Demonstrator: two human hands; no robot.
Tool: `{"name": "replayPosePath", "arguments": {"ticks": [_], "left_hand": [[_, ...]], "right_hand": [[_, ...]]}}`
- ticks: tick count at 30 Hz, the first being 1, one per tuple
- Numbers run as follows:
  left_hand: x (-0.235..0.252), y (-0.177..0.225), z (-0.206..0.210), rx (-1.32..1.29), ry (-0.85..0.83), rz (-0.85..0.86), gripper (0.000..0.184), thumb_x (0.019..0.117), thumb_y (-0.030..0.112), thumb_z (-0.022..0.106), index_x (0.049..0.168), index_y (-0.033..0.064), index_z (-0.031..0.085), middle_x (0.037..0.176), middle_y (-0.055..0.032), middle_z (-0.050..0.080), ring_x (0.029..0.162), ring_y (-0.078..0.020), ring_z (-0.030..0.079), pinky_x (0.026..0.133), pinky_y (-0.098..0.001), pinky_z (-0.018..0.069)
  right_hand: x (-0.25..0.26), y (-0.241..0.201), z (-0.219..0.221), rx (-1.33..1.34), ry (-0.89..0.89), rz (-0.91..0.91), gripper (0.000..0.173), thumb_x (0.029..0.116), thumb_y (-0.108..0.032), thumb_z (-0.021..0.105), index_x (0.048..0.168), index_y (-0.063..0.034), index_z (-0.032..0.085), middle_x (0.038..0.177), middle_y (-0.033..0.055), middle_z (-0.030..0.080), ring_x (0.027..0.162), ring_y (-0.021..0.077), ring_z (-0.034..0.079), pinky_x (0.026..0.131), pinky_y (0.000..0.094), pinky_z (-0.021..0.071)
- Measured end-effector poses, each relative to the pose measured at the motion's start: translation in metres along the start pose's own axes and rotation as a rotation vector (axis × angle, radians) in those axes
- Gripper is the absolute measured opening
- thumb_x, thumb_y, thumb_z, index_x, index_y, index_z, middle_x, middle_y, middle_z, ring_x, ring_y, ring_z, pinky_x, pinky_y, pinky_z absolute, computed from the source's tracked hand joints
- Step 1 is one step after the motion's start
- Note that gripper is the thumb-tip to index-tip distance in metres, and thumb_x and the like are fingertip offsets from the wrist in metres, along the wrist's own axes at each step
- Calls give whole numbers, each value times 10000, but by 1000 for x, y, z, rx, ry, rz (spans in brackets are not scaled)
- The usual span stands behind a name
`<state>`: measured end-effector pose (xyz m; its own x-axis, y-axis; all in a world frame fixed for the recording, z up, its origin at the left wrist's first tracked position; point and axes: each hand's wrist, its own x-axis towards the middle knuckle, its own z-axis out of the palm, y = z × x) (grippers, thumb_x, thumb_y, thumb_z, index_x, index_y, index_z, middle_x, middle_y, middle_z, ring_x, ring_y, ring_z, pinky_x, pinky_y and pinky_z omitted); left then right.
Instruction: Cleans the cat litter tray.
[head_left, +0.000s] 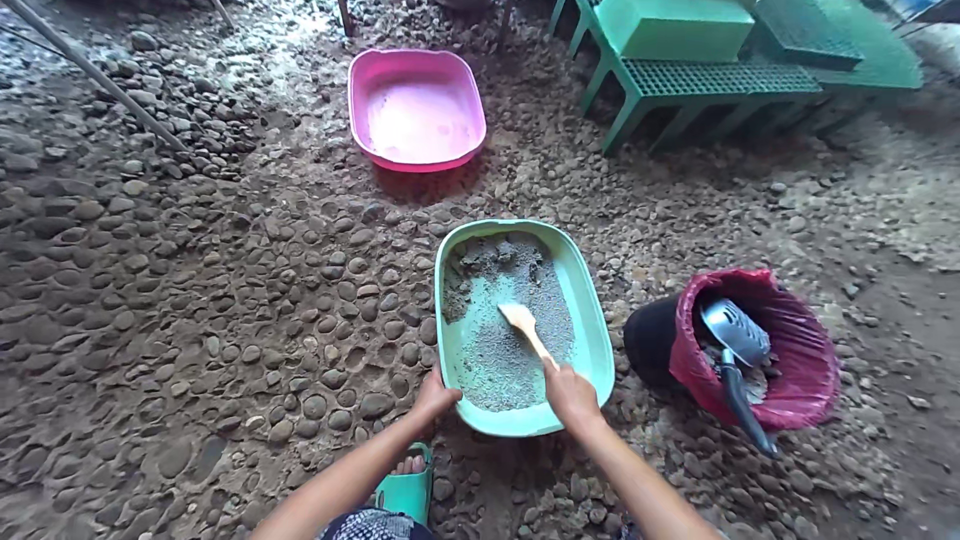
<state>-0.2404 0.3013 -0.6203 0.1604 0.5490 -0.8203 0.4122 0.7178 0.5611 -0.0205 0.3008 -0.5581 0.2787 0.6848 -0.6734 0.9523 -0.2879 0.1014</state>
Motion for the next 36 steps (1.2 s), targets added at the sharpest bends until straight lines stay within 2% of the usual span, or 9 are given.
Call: {"name": "replayPosePath", "arguments": {"ticks": [5,8,12,15,19,23,26,31,36], "left_hand": [[94,16,-35,-137,122,244,973,905,95,728,1652,122,104,1551,-290,397,1365,-418,496,1100,-561,439],[84,69,-55,-267,54,144,839,988,34,598,1652,172,104,1529,-243,445,1323,-379,531,1073,-536,451],[104,44,-50,-281,60,447,861,866,-66,597,1619,32,189,1466,-284,489,1265,-349,574,1030,-493,496],[72,29,-45,-234,88,559,908,836,-34,623,1622,8,170,1518,-278,451,1350,-310,527,1109,-457,446],[19,-2,-28,-271,188,710,866,771,19,639,1546,-107,275,1415,-279,548,1254,-228,605,1066,-366,490],[6,-10,-23,-342,207,753,802,757,-12,615,1496,-140,331,1318,-238,615,1145,-119,646,994,-284,525],[18,-1,-30,-338,165,706,870,785,-9,614,1564,-94,235,1423,-254,547,1228,-166,613,1041,-319,503],[62,-6,-31,-411,164,440,789,997,14,553,1634,33,88,1531,-286,426,1316,-315,555,1077,-453,476],[72,-37,8,-512,334,282,622,1111,278,434,1630,61,169,1485,-281,490,1319,-381,552,1102,-553,440]], "right_hand": [[61,-20,-39,93,158,34,395,1093,-141,433,1463,-52,538,1252,276,657,1142,456,661,912,593,544],[6,-10,3,68,64,15,467,1060,-86,459,1524,-40,446,1312,293,610,1126,470,657,916,596,547],[-64,59,50,177,95,-53,416,1083,-262,483,1476,-174,590,1204,247,695,1079,430,691,947,576,538],[-109,103,58,463,305,-165,365,1051,-149,543,1367,0,648,1149,259,730,1023,436,723,939,609,549],[-147,123,76,643,583,-142,363,1000,-76,546,1302,100,644,859,201,721,698,252,683,699,415,584],[-148,122,73,697,637,-122,356,974,-87,594,1271,95,666,972,233,730,777,257,696,753,387,587],[-139,106,55,610,634,-154,380,984,-68,590,1334,69,643,1155,271,712,987,400,717,905,544,570],[-105,69,64,203,602,-294,358,957,-49,622,1302,-73,716,1077,238,724,938,441,726,716,606,592],[-61,-1,59,-3,106,-170,492,1012,-95,522,1496,-174,558,1289,261,631,1145,434,650,886,560,558]]}}
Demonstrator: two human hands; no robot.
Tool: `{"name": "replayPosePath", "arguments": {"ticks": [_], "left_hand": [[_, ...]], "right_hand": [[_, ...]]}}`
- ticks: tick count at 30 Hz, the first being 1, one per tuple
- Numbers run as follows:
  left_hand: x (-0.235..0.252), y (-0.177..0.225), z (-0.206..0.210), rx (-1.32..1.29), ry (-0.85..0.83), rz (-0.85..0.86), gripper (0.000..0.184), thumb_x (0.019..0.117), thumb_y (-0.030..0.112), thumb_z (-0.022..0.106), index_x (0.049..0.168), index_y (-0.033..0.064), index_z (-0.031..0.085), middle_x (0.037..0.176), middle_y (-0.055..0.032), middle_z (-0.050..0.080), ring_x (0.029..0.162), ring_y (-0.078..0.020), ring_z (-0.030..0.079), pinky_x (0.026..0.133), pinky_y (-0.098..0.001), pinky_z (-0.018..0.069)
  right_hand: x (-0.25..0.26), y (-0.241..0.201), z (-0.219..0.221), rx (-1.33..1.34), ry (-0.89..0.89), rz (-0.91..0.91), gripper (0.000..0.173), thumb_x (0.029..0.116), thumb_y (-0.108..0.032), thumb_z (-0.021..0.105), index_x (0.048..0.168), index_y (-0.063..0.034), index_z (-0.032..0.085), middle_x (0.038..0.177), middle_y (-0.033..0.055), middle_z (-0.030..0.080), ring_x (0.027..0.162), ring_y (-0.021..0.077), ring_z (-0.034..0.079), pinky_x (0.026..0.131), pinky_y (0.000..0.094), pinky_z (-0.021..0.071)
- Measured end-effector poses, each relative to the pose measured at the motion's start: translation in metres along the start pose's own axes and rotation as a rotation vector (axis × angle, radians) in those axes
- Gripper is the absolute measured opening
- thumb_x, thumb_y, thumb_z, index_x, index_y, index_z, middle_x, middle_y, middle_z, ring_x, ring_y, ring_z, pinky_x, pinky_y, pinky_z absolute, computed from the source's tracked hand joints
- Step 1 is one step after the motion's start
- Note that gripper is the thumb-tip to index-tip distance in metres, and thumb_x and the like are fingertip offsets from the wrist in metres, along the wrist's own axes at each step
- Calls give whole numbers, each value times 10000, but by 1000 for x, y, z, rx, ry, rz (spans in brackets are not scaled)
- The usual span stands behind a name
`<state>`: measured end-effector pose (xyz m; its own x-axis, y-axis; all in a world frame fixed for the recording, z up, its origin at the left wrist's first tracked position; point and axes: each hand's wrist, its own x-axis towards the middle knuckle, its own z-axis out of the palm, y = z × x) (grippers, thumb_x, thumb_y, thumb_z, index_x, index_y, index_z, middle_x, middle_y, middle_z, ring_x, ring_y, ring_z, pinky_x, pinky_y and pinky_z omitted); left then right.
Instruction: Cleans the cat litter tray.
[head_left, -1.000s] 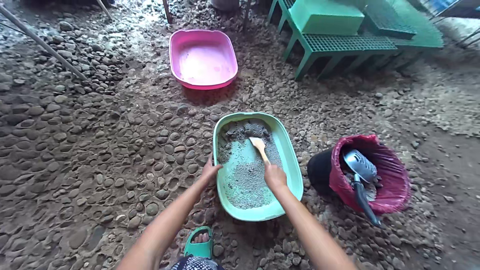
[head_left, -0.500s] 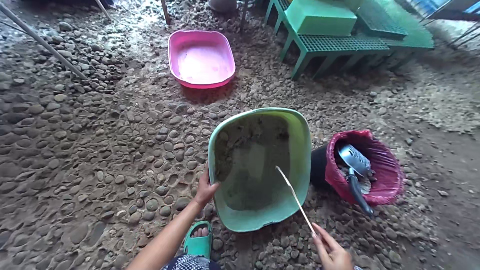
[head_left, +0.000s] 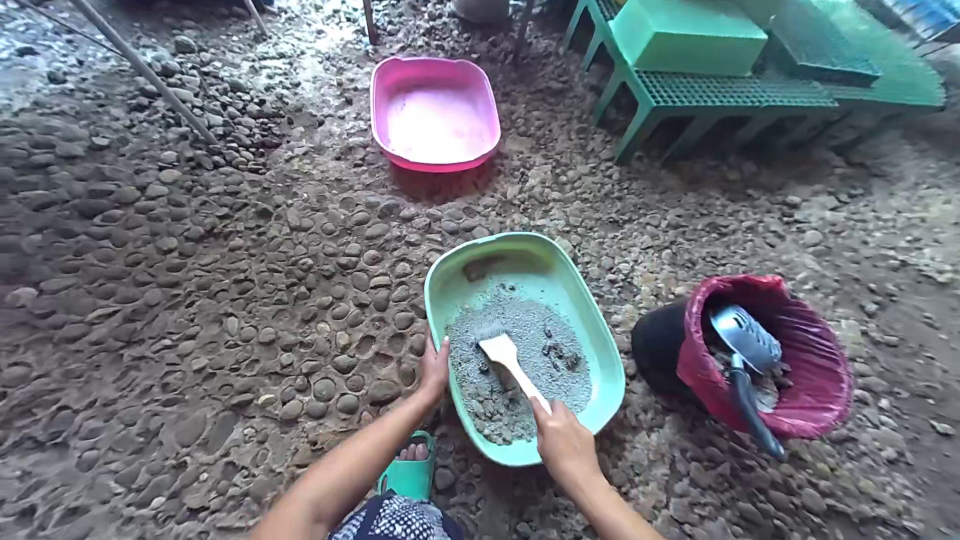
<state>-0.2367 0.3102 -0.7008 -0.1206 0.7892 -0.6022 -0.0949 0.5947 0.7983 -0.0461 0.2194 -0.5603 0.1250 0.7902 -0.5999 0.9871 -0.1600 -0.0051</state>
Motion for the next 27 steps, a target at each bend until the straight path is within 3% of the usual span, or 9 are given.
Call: {"name": "replayPosePath", "arguments": {"ticks": [4,6,8,10,12,14,18,23,27], "left_hand": [[-29,-9,16,-17,53,2,679,1107,231,439,1642,51,62,1574,-292,375,1415,-386,460,1170,-534,368],[-35,-15,20,21,34,-16,734,1096,252,477,1637,36,30,1567,-317,366,1412,-407,459,1166,-547,372],[-22,-13,5,101,5,-6,703,1082,312,499,1604,-29,175,1558,-333,356,1420,-429,431,1169,-569,365],[7,14,-18,174,-8,27,543,1104,307,439,1524,-31,373,1430,-304,508,1264,-398,569,1032,-546,500],[20,31,-29,168,-85,9,466,1120,243,399,1518,5,359,1222,-243,634,992,-306,675,836,-463,574],[13,44,-31,140,-135,-16,441,1119,174,382,1517,-10,329,1161,-249,627,903,-302,670,778,-458,570],[-1,41,-32,100,-140,-100,420,1122,191,390,1490,-10,369,1196,-256,631,940,-321,691,800,-480,595],[-27,18,-28,9,-153,-127,412,1122,183,383,1477,-21,330,1137,-255,618,883,-325,700,754,-485,605],[-24,20,-30,7,-157,-154,413,1122,198,394,1483,1,356,1148,-249,634,917,-328,706,769,-497,612]], "right_hand": [[70,-46,-39,25,-66,57,541,1050,-83,478,1584,-145,409,1413,266,547,1162,435,643,927,553,548],[72,-59,-50,29,-25,68,506,1048,-105,492,1552,-125,458,1354,261,586,1109,424,668,901,545,560],[38,-61,-48,47,-68,58,479,1042,-124,496,1520,-100,490,1340,274,590,1092,438,670,897,566,558],[5,-62,-31,39,-140,21,502,1035,-149,481,1537,-130,480,1357,277,582,1056,441,683,872,573,568],[-2,-73,-13,29,-194,-2,538,1040,-137,476,1575,-149,427,1400,270,558,1084,432,677,887,561,567],[20,-94,-22,46,-188,-3,576,1037,-93,484,1600,-129,370,1416,271,536,1112,428,663,903,543,559],[69,-120,-70,144,-114,89,501,1053,-78,465,1548,-35,405,1395,279,547,1138,427,659,923,541,558],[117,-83,-94,218,25,249,367,1065,-87,431,1395,43,527,1292,267,630,1176,406,657,920,545,554],[88,-103,-81,158,-26,134,393,1034,-67,486,1406,57,511,1282,279,620,1116,418,675,891,545,572]]}}
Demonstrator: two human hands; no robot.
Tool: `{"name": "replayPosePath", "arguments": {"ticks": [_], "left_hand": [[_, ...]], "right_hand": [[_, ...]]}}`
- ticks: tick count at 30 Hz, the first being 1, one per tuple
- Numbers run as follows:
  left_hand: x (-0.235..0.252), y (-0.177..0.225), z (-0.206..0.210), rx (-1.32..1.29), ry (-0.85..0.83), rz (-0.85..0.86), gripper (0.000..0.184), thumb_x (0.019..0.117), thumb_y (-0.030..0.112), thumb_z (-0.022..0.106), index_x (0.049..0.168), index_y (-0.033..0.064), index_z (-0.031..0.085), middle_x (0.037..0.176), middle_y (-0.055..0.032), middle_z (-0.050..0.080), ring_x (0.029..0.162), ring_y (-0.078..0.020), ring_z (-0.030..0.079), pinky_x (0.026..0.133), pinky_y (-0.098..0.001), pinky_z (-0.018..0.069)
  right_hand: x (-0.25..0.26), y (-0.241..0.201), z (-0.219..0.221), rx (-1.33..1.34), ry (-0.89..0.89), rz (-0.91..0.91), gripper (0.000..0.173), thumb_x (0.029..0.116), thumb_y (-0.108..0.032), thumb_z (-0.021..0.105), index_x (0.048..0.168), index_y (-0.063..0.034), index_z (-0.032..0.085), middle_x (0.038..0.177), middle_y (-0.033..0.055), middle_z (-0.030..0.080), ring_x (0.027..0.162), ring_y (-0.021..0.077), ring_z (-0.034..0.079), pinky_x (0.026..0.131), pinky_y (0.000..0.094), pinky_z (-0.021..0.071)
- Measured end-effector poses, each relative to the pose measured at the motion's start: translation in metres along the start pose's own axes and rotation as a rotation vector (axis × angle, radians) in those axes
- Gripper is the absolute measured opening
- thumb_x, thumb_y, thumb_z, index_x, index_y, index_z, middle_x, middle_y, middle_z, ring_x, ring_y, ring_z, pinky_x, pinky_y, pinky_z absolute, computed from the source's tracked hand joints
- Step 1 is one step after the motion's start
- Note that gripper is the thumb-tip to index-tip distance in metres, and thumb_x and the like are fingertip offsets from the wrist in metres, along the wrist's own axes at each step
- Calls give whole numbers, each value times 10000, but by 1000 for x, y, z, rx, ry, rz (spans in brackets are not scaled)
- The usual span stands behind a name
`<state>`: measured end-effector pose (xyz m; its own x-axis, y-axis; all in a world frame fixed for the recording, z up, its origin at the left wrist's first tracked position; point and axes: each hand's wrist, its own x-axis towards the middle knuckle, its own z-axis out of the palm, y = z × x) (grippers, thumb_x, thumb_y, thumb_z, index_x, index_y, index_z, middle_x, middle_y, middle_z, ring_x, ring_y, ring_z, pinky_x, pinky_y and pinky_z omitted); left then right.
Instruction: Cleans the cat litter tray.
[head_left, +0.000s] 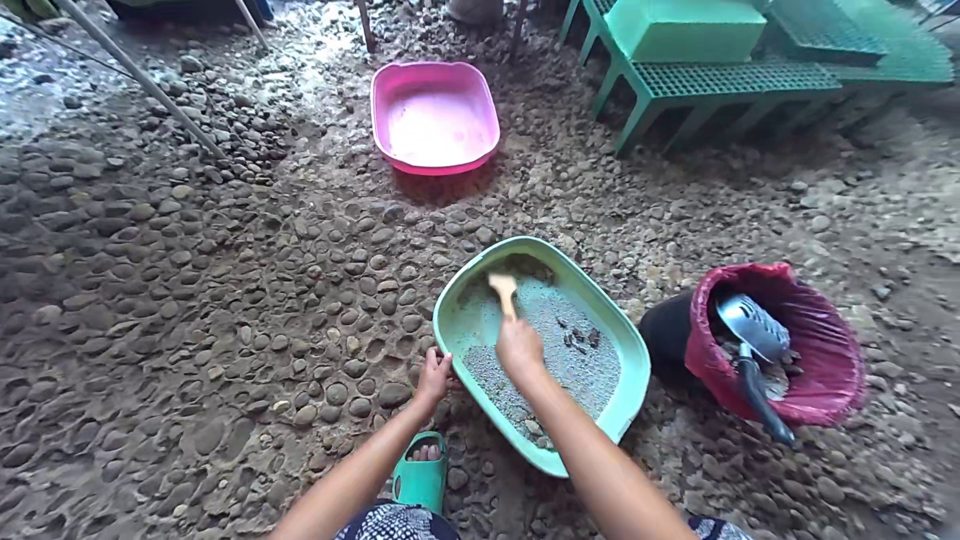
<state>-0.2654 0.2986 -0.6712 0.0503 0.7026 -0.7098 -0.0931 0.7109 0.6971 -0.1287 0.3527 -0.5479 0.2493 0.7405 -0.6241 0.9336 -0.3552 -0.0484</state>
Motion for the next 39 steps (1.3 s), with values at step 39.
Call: {"name": "replayPosePath", "arguments": {"ticks": [39], "left_hand": [[3,-21,18,68,30,-81,889,958,26,671,1628,113,92,1356,-312,556,1091,-416,668,868,-560,585]], "right_hand": [[-94,119,31,-65,-171,-142,472,1086,-197,425,1556,-198,474,1330,271,612,1115,454,661,934,600,535]]}}
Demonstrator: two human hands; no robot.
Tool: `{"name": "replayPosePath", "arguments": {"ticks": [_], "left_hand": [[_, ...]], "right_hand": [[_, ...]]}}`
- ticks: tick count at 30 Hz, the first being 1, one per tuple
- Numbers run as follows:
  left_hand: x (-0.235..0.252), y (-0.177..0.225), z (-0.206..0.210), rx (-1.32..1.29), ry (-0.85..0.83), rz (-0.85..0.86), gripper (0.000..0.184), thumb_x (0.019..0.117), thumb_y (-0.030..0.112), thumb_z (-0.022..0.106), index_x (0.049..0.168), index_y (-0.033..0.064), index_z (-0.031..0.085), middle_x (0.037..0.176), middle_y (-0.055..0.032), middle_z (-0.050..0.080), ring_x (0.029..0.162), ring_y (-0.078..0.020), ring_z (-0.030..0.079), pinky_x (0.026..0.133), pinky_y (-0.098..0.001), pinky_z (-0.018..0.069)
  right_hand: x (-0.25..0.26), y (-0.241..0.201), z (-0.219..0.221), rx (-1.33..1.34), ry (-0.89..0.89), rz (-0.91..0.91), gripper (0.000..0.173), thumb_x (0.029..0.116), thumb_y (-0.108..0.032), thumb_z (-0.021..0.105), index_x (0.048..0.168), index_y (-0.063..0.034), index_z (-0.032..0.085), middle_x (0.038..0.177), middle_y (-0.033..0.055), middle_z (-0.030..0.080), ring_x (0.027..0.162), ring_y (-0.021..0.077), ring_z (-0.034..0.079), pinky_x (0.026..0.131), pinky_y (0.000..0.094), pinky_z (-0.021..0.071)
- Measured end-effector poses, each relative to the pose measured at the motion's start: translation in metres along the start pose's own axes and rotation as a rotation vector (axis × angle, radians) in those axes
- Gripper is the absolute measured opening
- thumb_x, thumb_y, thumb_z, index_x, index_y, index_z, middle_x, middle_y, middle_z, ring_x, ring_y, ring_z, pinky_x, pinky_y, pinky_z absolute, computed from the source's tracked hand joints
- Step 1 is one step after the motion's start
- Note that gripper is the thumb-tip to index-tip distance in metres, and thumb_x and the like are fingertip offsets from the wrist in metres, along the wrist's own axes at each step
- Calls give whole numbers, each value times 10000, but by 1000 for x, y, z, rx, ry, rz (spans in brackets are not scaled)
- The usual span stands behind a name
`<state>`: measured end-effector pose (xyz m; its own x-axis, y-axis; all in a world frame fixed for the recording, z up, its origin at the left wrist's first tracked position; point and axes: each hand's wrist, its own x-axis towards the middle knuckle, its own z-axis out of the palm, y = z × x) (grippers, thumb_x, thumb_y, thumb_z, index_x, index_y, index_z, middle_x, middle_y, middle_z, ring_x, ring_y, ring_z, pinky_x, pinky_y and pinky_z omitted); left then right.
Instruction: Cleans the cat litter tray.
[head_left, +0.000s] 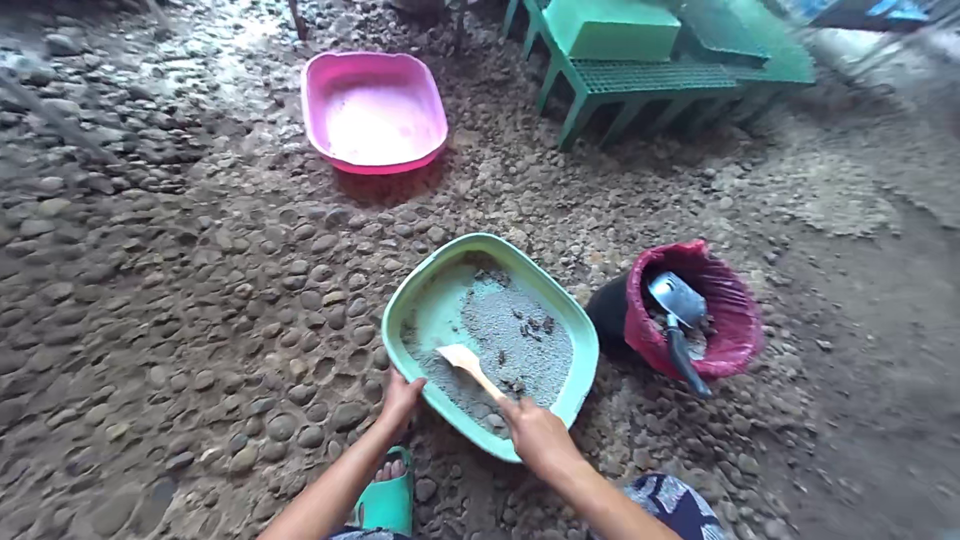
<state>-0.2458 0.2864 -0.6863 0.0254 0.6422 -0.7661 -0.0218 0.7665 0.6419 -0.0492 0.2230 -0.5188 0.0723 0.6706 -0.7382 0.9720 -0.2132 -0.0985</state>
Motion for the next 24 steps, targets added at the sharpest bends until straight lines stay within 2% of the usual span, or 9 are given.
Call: {"name": "replayPosePath", "arguments": {"ticks": [3,5,9,12,16,18,20,22,24], "left_hand": [[-2,-8,-6,-111,-9,23,713,972,-11,633,1575,56,259,1353,-281,556,1028,-352,680,817,-503,599],[2,-18,-14,-157,-10,12,673,960,-39,618,1543,50,292,1259,-236,580,903,-257,667,734,-411,584],[13,-40,-29,-232,-2,18,657,937,-88,603,1516,39,321,1198,-199,605,858,-192,654,695,-345,567],[17,-51,-40,-280,-22,11,626,934,-109,585,1490,15,326,1183,-187,609,882,-184,668,729,-347,582],[19,-54,-45,-313,-44,-2,544,949,-103,578,1442,-9,367,1133,-170,636,867,-178,682,740,-347,593],[14,-48,-42,-303,-34,-26,541,957,-100,579,1447,-5,373,1147,-181,633,876,-192,680,740,-356,590],[7,-39,-38,-266,-29,-11,549,954,-96,586,1456,-16,379,1187,-192,621,905,-194,674,759,-347,586],[-1,-23,-31,-186,4,-1,535,939,-86,619,1430,-42,411,1201,-216,611,920,-214,662,769,-353,576],[-7,-9,-23,-98,41,-6,516,937,-57,649,1409,-63,441,1229,-256,599,952,-268,661,800,-398,578]], "right_hand": [[-47,63,-20,248,579,-87,377,1037,-166,536,1386,-124,671,1048,193,742,934,346,736,846,517,597],[-80,97,-43,433,921,-111,350,990,-75,578,1310,22,683,1072,210,754,894,282,751,827,448,618],[-121,163,-86,718,1174,190,409,1058,-59,462,1437,87,509,948,166,698,543,85,526,488,267,463],[-102,219,-89,837,1094,470,410,1123,-134,400,1502,7,466,957,165,678,507,103,498,466,277,432],[-48,270,-70,842,868,620,414,1137,-177,379,1505,-7,462,1102,276,676,681,287,656,625,436,543],[-35,278,-71,639,803,703,431,1126,-203,426,1518,-30,476,1237,308,647,965,405,692,824,555,553],[-35,270,-86,387,795,717,523,1078,-249,528,1520,21,456,1449,404,468,1339,573,470,1079,719,369],[-36,246,-105,337,827,596,658,1062,-369,557,1538,58,402,1490,433,390,1398,608,367,1128,729,288],[-22,233,-114,457,674,497,727,1031,-441,607,1532,48,413,1407,421,495,1321,575,483,1095,717,343]]}}
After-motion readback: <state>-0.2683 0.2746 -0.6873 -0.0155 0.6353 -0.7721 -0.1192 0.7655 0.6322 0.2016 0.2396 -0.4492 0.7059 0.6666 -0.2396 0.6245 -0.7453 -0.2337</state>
